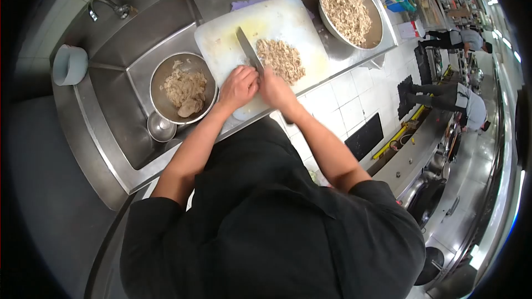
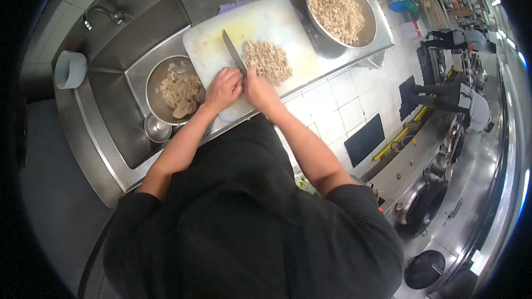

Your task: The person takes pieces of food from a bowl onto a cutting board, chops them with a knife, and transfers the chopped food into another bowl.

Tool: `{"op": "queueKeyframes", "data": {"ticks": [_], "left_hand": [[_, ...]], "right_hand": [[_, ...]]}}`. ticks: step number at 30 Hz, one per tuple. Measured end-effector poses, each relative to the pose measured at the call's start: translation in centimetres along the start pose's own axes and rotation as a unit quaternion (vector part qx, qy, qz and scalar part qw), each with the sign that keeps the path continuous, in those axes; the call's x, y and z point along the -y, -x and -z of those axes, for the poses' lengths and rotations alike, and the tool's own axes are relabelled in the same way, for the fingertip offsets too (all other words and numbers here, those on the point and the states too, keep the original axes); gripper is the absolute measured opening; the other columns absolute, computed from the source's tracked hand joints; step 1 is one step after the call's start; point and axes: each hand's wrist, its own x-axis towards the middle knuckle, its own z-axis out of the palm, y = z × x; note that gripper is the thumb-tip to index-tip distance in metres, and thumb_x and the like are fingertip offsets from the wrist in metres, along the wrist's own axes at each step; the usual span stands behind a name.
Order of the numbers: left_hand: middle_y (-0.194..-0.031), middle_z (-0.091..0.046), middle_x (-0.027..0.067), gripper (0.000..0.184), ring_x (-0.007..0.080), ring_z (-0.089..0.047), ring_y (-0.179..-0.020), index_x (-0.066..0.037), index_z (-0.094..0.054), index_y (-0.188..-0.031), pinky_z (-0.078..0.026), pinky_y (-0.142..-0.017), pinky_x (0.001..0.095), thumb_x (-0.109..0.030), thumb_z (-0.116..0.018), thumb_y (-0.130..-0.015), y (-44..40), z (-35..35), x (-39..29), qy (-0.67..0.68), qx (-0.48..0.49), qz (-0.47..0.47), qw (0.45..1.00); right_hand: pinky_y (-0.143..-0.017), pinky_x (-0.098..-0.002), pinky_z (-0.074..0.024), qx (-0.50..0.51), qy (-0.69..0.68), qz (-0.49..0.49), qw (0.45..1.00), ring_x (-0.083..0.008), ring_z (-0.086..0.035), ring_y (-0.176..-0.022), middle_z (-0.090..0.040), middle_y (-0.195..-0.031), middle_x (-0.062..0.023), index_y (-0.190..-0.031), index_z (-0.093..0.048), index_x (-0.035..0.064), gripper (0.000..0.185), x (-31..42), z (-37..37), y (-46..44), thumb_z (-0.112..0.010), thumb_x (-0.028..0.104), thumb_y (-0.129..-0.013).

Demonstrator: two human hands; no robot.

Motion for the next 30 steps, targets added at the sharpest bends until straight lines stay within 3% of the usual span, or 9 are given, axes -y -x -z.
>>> {"op": "queueKeyframes", "data": {"ticks": [4,6,10,15,18,21,25,28,30], "left_hand": [[-0.111,-0.068,0.0141,0.018,0.0353,-0.063,-0.106,-0.001,-0.071,-0.101,-0.053,-0.094,0.0426,-0.003,-0.070,-0.083,-1.0,2.0,-1.2,0.045,-0.028,0.010,0.999],[-0.113,-0.068,0.0133,0.019,0.0354,-0.063,-0.107,-0.001,-0.072,-0.103,-0.052,-0.095,0.0416,-0.003,-0.071,-0.083,-0.9,3.6,-1.9,-0.043,-0.023,0.002,0.999],[-0.111,-0.070,0.0106,0.018,0.0323,-0.064,-0.105,-0.004,-0.074,-0.101,-0.053,-0.093,0.0427,-0.008,-0.071,-0.084,-0.2,2.6,0.3,0.014,0.048,0.013,0.999],[-0.110,-0.071,0.0123,0.018,0.0317,-0.064,-0.104,-0.003,-0.073,-0.100,-0.053,-0.092,0.0431,-0.007,-0.071,-0.083,-0.3,2.3,1.4,0.021,0.049,0.014,0.998],[-0.108,-0.071,0.0136,0.016,0.0330,-0.064,-0.103,-0.001,-0.072,-0.099,-0.054,-0.091,0.0436,-0.005,-0.071,-0.083,-0.6,2.6,1.2,0.034,0.039,0.002,0.999],[-0.108,-0.071,0.0139,0.016,0.0342,-0.064,-0.103,-0.001,-0.071,-0.099,-0.054,-0.090,0.0436,-0.005,-0.070,-0.083,-0.4,2.3,1.4,0.038,0.037,0.009,0.999],[-0.109,-0.071,0.0143,0.018,0.0342,-0.064,-0.104,-0.001,-0.071,-0.100,-0.054,-0.091,0.0425,-0.006,-0.070,-0.082,0.3,2.5,1.8,0.038,0.047,0.013,0.998],[-0.110,-0.070,0.0148,0.019,0.0340,-0.064,-0.106,-0.001,-0.071,-0.101,-0.054,-0.092,0.0414,-0.006,-0.070,-0.082,0.2,2.4,1.7,0.049,0.038,0.020,0.998],[-0.111,-0.070,0.0151,0.019,0.0342,-0.064,-0.106,-0.001,-0.071,-0.101,-0.054,-0.092,0.0416,-0.006,-0.070,-0.083,0.3,2.7,1.5,0.061,0.044,0.038,0.996]], "right_hand": [[-0.077,-0.0612,-0.0535,0.027,0.033,-0.008,0.999,-0.0536,-0.069,-0.087,-0.069,-0.088,-0.0347,-0.114,-0.047,-0.0063,0.024,2.8,4.8,0.0,-0.052,0.002,-0.092],[-0.079,-0.0613,-0.0534,0.067,0.041,-0.038,0.996,-0.0536,-0.069,-0.089,-0.069,-0.090,-0.0361,-0.115,-0.046,-0.0067,0.026,4.1,6.6,2.4,-0.051,0.002,-0.091],[-0.084,-0.0619,-0.0523,0.156,0.082,-0.103,0.979,-0.0528,-0.069,-0.093,-0.069,-0.094,-0.0384,-0.118,-0.045,-0.0071,0.028,5.5,5.9,6.0,-0.048,0.001,-0.092],[-0.071,-0.0604,-0.0534,0.005,0.002,0.009,1.000,-0.0522,-0.068,-0.080,-0.067,-0.079,-0.0350,-0.109,-0.046,-0.0046,0.015,0.9,0.0,0.8,-0.046,0.004,-0.097],[-0.077,-0.0625,-0.0522,0.070,0.024,-0.007,0.997,-0.0540,-0.068,-0.083,-0.067,-0.082,-0.0365,-0.110,-0.046,-0.0064,0.018,3.3,4.1,2.5,-0.047,0.003,-0.094],[-0.079,-0.0637,-0.0510,0.051,0.031,-0.040,0.997,-0.0547,-0.068,-0.084,-0.067,-0.083,-0.0373,-0.110,-0.044,-0.0075,0.020,2.4,0.4,4.9,-0.047,0.002,-0.092],[-0.064,-0.0599,-0.0524,-0.016,-0.029,0.061,0.998,-0.0537,-0.068,-0.076,-0.065,-0.077,-0.0373,-0.112,-0.044,-0.0093,0.023,0.5,-0.3,-0.3,-0.051,0.006,-0.097],[-0.075,-0.0630,-0.0516,0.052,-0.024,0.003,0.998,-0.0562,-0.067,-0.084,-0.066,-0.084,-0.0405,-0.112,-0.045,-0.0108,0.023,2.3,2.2,1.8,-0.049,0.003,-0.094],[-0.081,-0.0636,-0.0505,0.038,-0.029,-0.032,0.998,-0.0570,-0.067,-0.089,-0.065,-0.088,-0.0425,-0.111,-0.046,-0.0110,0.022,2.4,0.2,3.7,-0.047,0.002,-0.093]]}}
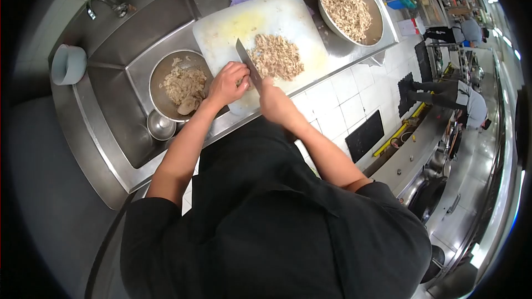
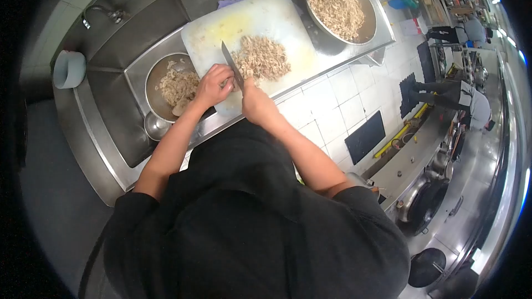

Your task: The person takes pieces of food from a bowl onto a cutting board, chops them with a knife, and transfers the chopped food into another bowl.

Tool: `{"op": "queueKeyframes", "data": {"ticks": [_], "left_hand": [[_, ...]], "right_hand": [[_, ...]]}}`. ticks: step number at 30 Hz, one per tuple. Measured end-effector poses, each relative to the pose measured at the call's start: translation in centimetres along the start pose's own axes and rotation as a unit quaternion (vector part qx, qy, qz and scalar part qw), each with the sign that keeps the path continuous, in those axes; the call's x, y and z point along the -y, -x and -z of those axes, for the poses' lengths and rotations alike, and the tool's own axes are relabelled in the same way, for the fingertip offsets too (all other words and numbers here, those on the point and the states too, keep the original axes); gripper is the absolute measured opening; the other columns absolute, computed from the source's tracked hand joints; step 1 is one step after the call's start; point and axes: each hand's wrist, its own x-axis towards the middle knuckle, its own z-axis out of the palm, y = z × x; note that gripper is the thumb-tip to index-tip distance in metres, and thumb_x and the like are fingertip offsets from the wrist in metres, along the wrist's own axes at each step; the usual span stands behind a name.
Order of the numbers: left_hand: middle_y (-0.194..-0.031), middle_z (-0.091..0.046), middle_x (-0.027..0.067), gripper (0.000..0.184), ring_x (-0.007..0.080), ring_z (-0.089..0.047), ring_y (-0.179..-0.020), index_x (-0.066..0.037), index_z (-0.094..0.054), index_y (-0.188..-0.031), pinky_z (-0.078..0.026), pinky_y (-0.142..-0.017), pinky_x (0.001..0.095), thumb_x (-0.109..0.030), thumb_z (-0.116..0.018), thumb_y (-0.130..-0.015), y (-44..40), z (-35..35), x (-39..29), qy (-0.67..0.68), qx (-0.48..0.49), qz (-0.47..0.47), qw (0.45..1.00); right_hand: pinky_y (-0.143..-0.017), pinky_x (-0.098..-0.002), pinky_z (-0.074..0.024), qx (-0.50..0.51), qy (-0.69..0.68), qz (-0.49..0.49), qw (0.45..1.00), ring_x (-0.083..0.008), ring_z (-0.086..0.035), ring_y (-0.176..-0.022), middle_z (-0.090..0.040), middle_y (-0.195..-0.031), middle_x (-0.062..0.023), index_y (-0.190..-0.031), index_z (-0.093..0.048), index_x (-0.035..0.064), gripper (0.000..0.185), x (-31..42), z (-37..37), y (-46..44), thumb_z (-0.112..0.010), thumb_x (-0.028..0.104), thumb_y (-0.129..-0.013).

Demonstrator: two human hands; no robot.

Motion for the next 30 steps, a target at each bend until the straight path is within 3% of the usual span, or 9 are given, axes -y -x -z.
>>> {"op": "queueKeyframes", "data": {"ticks": [2,5,7,12,14,18,23,26,30], "left_hand": [[-0.110,-0.070,0.0151,0.019,0.0342,-0.064,-0.106,-0.001,-0.071,-0.102,-0.054,-0.093,0.0411,-0.006,-0.071,-0.083,0.2,-0.1,0.1,0.003,-0.009,0.000,1.000],[-0.110,-0.070,0.0149,0.021,0.0342,-0.064,-0.107,-0.001,-0.071,-0.103,-0.054,-0.093,0.0416,-0.006,-0.071,-0.083,0.4,0.1,-0.1,0.010,0.008,-0.008,1.000],[-0.113,-0.069,0.0142,0.024,0.0339,-0.063,-0.110,-0.002,-0.072,-0.105,-0.053,-0.094,0.0426,-0.006,-0.071,-0.082,0.2,0.6,-0.5,0.019,-0.041,-0.018,0.999],[-0.117,-0.068,0.0129,0.024,0.0335,-0.062,-0.115,-0.002,-0.073,-0.105,-0.053,-0.097,0.0434,-0.010,-0.071,-0.083,0.4,2.5,-0.7,-0.061,0.012,-0.029,0.998],[-0.116,-0.069,0.0130,0.024,0.0334,-0.062,-0.115,-0.002,-0.073,-0.105,-0.053,-0.098,0.0429,-0.009,-0.070,-0.083,0.8,2.3,0.4,-0.020,0.050,-0.013,0.998],[-0.116,-0.069,0.0127,0.024,0.0331,-0.062,-0.114,-0.002,-0.074,-0.105,-0.053,-0.097,0.0426,-0.009,-0.071,-0.083,1.0,2.4,0.2,-0.021,0.067,-0.011,0.998],[-0.113,-0.070,0.0132,0.022,0.0343,-0.062,-0.112,-0.001,-0.072,-0.103,-0.053,-0.097,0.0431,-0.008,-0.070,-0.083,1.0,2.7,-0.6,-0.046,0.041,-0.020,0.998],[-0.114,-0.067,0.0148,0.020,0.0366,-0.060,-0.112,-0.002,-0.070,-0.103,-0.051,-0.097,0.0438,-0.008,-0.071,-0.084,1.4,2.3,-0.2,-0.034,0.045,-0.024,0.998],[-0.114,-0.067,0.0142,0.021,0.0359,-0.059,-0.113,-0.002,-0.071,-0.104,-0.050,-0.097,0.0433,-0.008,-0.072,-0.084,0.9,3.1,-0.1,0.001,0.042,-0.010,0.999]], "right_hand": [[-0.081,-0.0625,-0.0511,-0.033,0.011,0.027,0.999,-0.0566,-0.067,-0.090,-0.066,-0.089,-0.0418,-0.110,-0.047,-0.0097,0.022,-1.2,-2.3,-1.8,-0.049,0.005,-0.094],[-0.078,-0.0617,-0.0521,-0.012,0.031,0.026,0.999,-0.0554,-0.068,-0.088,-0.067,-0.089,-0.0391,-0.115,-0.048,-0.0067,0.027,0.0,0.7,-5.3,-0.054,0.010,-0.095],[-0.079,-0.0612,-0.0528,-0.013,0.038,0.062,0.997,-0.0540,-0.069,-0.089,-0.068,-0.090,-0.0377,-0.114,-0.048,-0.0083,0.025,0.8,3.0,-4.9,-0.052,0.006,-0.094],[-0.079,-0.0614,-0.0532,0.104,0.071,0.007,0.992,-0.0536,-0.069,-0.088,-0.069,-0.089,-0.0367,-0.114,-0.047,-0.0106,0.025,3.2,5.1,1.2,-0.048,0.003,-0.093],[-0.078,-0.0616,-0.0531,0.080,0.108,-0.036,0.990,-0.0531,-0.069,-0.086,-0.069,-0.088,-0.0363,-0.114,-0.047,-0.0094,0.024,2.3,1.9,1.8,-0.045,0.003,-0.094],[-0.079,-0.0609,-0.0543,-0.003,0.053,0.065,0.996,-0.0527,-0.070,-0.086,-0.069,-0.087,-0.0358,-0.111,-0.048,-0.0052,0.018,0.1,-1.1,-3.7,-0.045,0.003,-0.096],[-0.079,-0.0606,-0.0538,0.070,0.074,-0.008,0.995,-0.0530,-0.069,-0.088,-0.068,-0.090,-0.0378,-0.121,-0.047,-0.0116,0.031,2.9,1.8,1.1,-0.049,0.004,-0.095],[-0.080,-0.0606,-0.0536,-0.016,0.007,0.034,0.999,-0.0541,-0.069,-0.090,-0.068,-0.090,-0.0383,-0.118,-0.046,-0.0116,0.029,1.3,-1.9,-2.1,-0.050,0.004,-0.094],[-0.080,-0.0596,-0.0544,0.006,0.026,0.068,0.997,-0.0542,-0.069,-0.091,-0.068,-0.091,-0.0383,-0.113,-0.048,-0.0088,0.024,2.3,0.9,-4.8,-0.053,0.002,-0.092]]}}
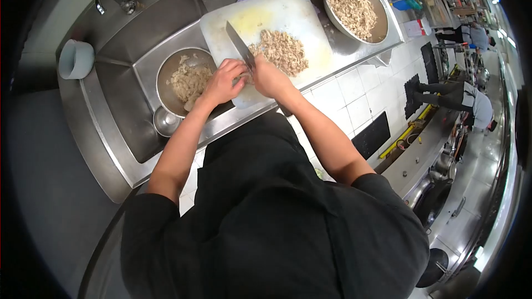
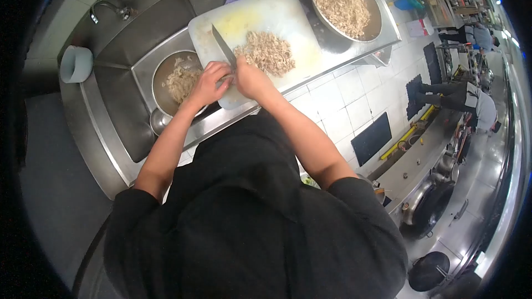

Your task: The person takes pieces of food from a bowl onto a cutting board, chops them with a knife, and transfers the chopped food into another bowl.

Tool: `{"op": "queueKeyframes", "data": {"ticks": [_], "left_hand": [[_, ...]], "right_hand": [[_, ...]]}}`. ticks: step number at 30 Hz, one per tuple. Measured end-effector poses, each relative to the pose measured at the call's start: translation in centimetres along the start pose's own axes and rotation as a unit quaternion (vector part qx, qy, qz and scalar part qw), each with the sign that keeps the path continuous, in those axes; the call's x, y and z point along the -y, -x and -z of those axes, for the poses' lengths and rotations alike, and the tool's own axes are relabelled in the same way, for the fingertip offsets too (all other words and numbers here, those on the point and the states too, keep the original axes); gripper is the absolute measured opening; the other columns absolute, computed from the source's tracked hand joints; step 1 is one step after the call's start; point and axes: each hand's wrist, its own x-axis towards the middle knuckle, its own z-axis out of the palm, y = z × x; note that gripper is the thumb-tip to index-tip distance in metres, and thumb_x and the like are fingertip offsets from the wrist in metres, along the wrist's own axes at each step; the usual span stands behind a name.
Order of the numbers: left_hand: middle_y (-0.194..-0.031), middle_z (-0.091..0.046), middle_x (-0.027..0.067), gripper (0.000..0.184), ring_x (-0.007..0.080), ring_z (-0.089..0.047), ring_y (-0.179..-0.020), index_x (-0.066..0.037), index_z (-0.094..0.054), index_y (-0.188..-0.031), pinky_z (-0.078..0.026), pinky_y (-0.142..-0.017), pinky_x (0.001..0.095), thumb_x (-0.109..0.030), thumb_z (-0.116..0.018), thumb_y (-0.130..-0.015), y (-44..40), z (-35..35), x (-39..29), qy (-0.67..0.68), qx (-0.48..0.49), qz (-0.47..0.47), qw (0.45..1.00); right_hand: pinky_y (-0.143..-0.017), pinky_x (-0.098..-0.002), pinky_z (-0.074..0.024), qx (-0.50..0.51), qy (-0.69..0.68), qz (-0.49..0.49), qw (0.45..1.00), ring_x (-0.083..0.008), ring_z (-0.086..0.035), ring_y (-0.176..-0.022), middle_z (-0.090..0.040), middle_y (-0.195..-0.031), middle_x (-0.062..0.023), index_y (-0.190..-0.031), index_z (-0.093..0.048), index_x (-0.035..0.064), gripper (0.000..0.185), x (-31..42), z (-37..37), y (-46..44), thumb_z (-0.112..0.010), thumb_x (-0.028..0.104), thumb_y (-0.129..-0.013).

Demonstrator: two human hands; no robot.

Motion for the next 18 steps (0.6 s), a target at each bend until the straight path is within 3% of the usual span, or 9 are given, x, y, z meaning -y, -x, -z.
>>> {"op": "queueKeyframes", "data": {"ticks": [3,6,9,12,14,16,18], "left_hand": [[-0.112,-0.067,0.0149,0.020,0.0358,-0.060,-0.112,-0.001,-0.071,-0.103,-0.051,-0.096,0.0437,-0.006,-0.072,-0.084,0.6,0.8,-1.2,-0.012,-0.049,0.013,0.999],[-0.110,-0.067,0.0154,0.021,0.0360,-0.061,-0.110,0.000,-0.070,-0.104,-0.052,-0.095,0.0435,-0.004,-0.072,-0.083,1.0,0.8,-0.6,-0.011,-0.002,0.001,1.000],[-0.115,-0.069,0.0137,0.021,0.0342,-0.062,-0.112,0.000,-0.072,-0.105,-0.054,-0.095,0.0422,-0.006,-0.071,-0.085,1.2,0.3,0.1,-0.025,0.008,0.017,1.000],[-0.115,-0.069,0.0132,0.021,0.0335,-0.063,-0.112,0.000,-0.072,-0.105,-0.055,-0.094,0.0414,-0.005,-0.071,-0.085,1.3,0.7,0.0,-0.027,0.014,-0.001,1.000],[-0.112,-0.069,0.0144,0.020,0.0340,-0.064,-0.110,-0.001,-0.072,-0.102,-0.054,-0.094,0.0416,-0.002,-0.072,-0.082,1.1,0.9,-0.1,-0.023,0.001,0.004,1.000],[-0.113,-0.069,0.0141,0.020,0.0330,-0.064,-0.111,-0.001,-0.072,-0.102,-0.055,-0.094,0.0414,-0.002,-0.072,-0.082,1.0,1.4,-0.5,-0.037,0.004,0.017,0.999],[-0.114,-0.070,0.0126,0.021,0.0318,-0.063,-0.113,0.000,-0.073,-0.104,-0.055,-0.096,0.0405,-0.004,-0.071,-0.084,1.3,1.2,-0.4,-0.033,0.013,0.006,0.999]], "right_hand": [[-0.083,-0.0595,-0.0544,0.052,0.022,-0.038,0.998,-0.0537,-0.069,-0.093,-0.069,-0.093,-0.0371,-0.114,-0.048,-0.0084,0.025,2.1,2.4,3.6,-0.053,0.000,-0.090],[-0.084,-0.0600,-0.0538,0.123,0.063,-0.098,0.986,-0.0535,-0.069,-0.092,-0.069,-0.092,-0.0366,-0.117,-0.048,-0.0084,0.028,3.5,1.9,5.7,-0.051,-0.001,-0.090],[-0.077,-0.0598,-0.0541,-0.025,-0.012,-0.009,1.000,-0.0536,-0.069,-0.085,-0.068,-0.088,-0.0374,-0.115,-0.048,-0.0075,0.024,-0.9,-4.6,2.7,-0.048,0.001,-0.092],[-0.075,-0.0592,-0.0545,0.011,0.000,0.036,0.999,-0.0533,-0.069,-0.085,-0.068,-0.086,-0.0378,-0.114,-0.047,-0.0073,0.024,-0.4,-1.2,-0.4,-0.048,0.001,-0.092],[-0.076,-0.0602,-0.0541,0.015,0.009,0.024,1.000,-0.0541,-0.068,-0.084,-0.068,-0.085,-0.0374,-0.115,-0.047,-0.0075,0.024,1.6,-0.5,2.3,-0.049,0.003,-0.093],[-0.078,-0.0617,-0.0534,0.042,0.014,-0.058,0.997,-0.0547,-0.068,-0.086,-0.068,-0.087,-0.0373,-0.115,-0.047,-0.0075,0.024,2.4,-1.3,4.2,-0.050,0.005,-0.094],[-0.079,-0.0623,-0.0530,0.014,0.006,-0.053,0.998,-0.0548,-0.068,-0.089,-0.068,-0.088,-0.0379,-0.114,-0.046,-0.0079,0.024,1.1,-4.0,2.5,-0.049,0.005,-0.095]]}}
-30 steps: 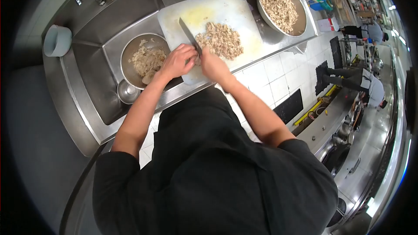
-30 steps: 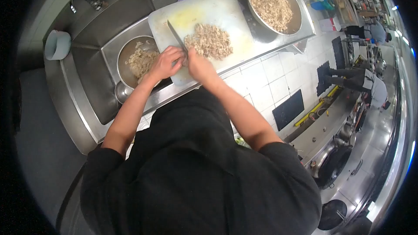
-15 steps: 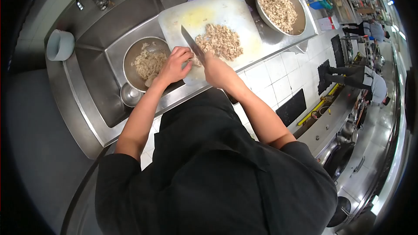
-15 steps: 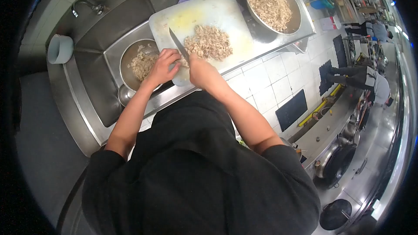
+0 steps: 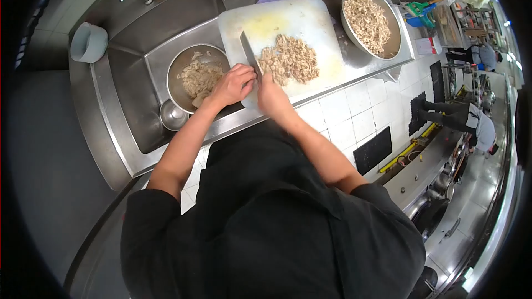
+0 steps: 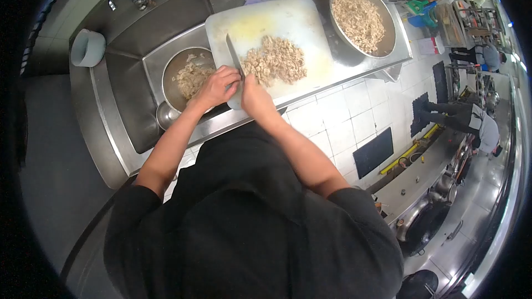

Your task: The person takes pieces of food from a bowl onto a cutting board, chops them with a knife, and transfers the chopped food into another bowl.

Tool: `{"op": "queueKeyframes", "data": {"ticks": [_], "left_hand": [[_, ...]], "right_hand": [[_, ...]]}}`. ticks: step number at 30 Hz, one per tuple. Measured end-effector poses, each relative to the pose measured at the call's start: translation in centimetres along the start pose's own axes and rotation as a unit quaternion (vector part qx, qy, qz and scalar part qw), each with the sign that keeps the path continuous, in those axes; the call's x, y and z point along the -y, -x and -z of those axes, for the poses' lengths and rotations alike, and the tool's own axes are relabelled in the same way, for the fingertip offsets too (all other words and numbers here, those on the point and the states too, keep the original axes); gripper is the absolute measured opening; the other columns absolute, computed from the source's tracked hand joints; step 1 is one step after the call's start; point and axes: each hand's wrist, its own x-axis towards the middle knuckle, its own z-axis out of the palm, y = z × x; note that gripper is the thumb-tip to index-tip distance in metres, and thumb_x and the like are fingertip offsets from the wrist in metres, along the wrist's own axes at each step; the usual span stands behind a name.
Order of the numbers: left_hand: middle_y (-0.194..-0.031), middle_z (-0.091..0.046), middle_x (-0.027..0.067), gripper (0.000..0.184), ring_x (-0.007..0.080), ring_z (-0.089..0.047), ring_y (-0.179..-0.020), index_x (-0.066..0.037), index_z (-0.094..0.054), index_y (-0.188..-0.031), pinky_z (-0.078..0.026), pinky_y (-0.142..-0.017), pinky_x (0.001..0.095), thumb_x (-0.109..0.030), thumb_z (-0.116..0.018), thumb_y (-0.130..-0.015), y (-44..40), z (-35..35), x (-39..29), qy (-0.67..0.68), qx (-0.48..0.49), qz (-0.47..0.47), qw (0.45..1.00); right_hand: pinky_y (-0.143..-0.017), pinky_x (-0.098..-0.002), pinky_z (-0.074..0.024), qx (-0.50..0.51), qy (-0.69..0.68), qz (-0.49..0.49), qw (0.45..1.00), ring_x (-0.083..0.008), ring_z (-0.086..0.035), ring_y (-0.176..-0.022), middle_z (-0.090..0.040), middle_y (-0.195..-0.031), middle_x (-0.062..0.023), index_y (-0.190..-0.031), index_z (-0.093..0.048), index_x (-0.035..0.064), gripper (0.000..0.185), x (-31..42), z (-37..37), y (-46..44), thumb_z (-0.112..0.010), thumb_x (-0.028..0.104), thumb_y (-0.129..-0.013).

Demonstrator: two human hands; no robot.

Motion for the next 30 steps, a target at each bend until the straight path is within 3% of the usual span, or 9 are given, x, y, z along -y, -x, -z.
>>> {"op": "queueKeyframes", "data": {"ticks": [4,6,10,15,18,24,26,28,30], "left_hand": [[-0.114,-0.068,0.0149,0.029,0.0346,-0.063,-0.115,0.000,-0.070,-0.110,-0.053,-0.097,0.0415,-0.003,-0.072,-0.081,0.1,0.3,0.4,0.014,0.006,0.012,1.000],[-0.113,-0.068,0.0161,0.033,0.0359,-0.062,-0.115,0.000,-0.069,-0.113,-0.053,-0.097,0.0423,-0.003,-0.073,-0.080,0.6,0.7,-0.4,0.031,-0.040,0.042,0.998],[-0.109,-0.070,0.0119,0.020,0.0327,-0.064,-0.111,-0.001,-0.071,-0.102,-0.053,-0.095,0.0409,0.001,-0.070,-0.083,1.1,0.6,0.3,0.011,-0.031,-0.006,0.999],[-0.108,-0.070,0.0123,0.018,0.0329,-0.064,-0.107,0.000,-0.072,-0.101,-0.054,-0.093,0.0419,0.001,-0.068,-0.083,0.6,0.9,0.9,-0.016,-0.015,-0.016,1.000],[-0.106,-0.070,0.0126,0.019,0.0331,-0.064,-0.106,0.000,-0.072,-0.101,-0.055,-0.092,0.0420,0.002,-0.067,-0.083,0.9,0.7,0.8,-0.027,-0.017,-0.026,0.999],[-0.106,-0.069,0.0124,0.017,0.0331,-0.064,-0.106,0.000,-0.072,-0.100,-0.055,-0.090,0.0418,0.001,-0.068,-0.084,1.0,0.7,0.5,-0.035,-0.022,-0.011,0.999],[-0.107,-0.069,0.0129,0.016,0.0332,-0.064,-0.106,0.000,-0.073,-0.100,-0.055,-0.091,0.0418,0.000,-0.069,-0.085,1.5,0.9,0.2,-0.042,-0.010,-0.010,0.999],[-0.115,-0.068,0.0141,0.023,0.0328,-0.063,-0.111,-0.001,-0.073,-0.110,-0.054,-0.093,0.0411,-0.003,-0.073,-0.087,0.8,1.2,-0.2,-0.049,-0.023,0.033,0.998],[-0.118,-0.066,0.0151,0.029,0.0337,-0.065,-0.107,-0.002,-0.071,-0.116,-0.054,-0.092,0.0419,-0.005,-0.075,-0.088,1.2,1.0,-0.8,-0.029,-0.046,0.065,0.996]], "right_hand": [[-0.078,-0.0615,-0.0530,-0.029,-0.048,0.061,0.997,-0.0540,-0.069,-0.088,-0.068,-0.088,-0.0384,-0.114,-0.046,-0.0096,0.025,-0.1,2.1,-3.9,-0.050,0.005,-0.094],[-0.078,-0.0610,-0.0531,0.004,-0.014,0.069,0.998,-0.0537,-0.069,-0.089,-0.068,-0.088,-0.0379,-0.117,-0.046,-0.0110,0.030,0.7,4.2,-2.5,-0.051,0.006,-0.093],[-0.080,-0.0616,-0.0524,0.107,0.053,0.013,0.993,-0.0531,-0.069,-0.090,-0.069,-0.089,-0.0373,-0.125,-0.045,-0.0124,0.038,2.5,5.7,2.4,-0.051,0.005,-0.092],[-0.079,-0.0630,-0.0515,-0.011,0.007,0.069,0.998,-0.0534,-0.069,-0.087,-0.068,-0.086,-0.0369,-0.108,-0.046,-0.0044,0.015,0.6,0.2,-2.0,-0.047,0.003,-0.095],[-0.080,-0.0625,-0.0513,0.039,0.010,0.091,0.995,-0.0542,-0.068,-0.088,-0.068,-0.086,-0.0374,-0.115,-0.045,-0.0084,0.025,0.7,3.1,-2.4,-0.049,0.004,-0.094],[-0.083,-0.0633,-0.0502,-0.027,-0.085,0.039,0.995,-0.0576,-0.066,-0.089,-0.066,-0.090,-0.0404,-0.117,-0.046,-0.0077,0.028,0.2,-0.9,-2.8,-0.053,0.012,-0.099],[-0.083,-0.0633,-0.0503,-0.022,-0.095,0.075,0.992,-0.0580,-0.065,-0.089,-0.067,-0.090,-0.0403,-0.116,-0.047,-0.0071,0.028,-1.4,-0.6,-3.9,-0.053,0.016,-0.100],[-0.083,-0.0634,-0.0505,-0.030,-0.096,0.124,0.987,-0.0585,-0.065,-0.089,-0.067,-0.090,-0.0402,-0.115,-0.048,-0.0064,0.029,-2.4,1.4,-4.7,-0.053,0.019,-0.102],[-0.083,-0.0632,-0.0508,-0.044,-0.077,0.062,0.994,-0.0576,-0.066,-0.090,-0.067,-0.089,-0.0394,-0.115,-0.049,-0.0065,0.029,-3.6,2.0,-3.1,-0.054,0.019,-0.101]]}}
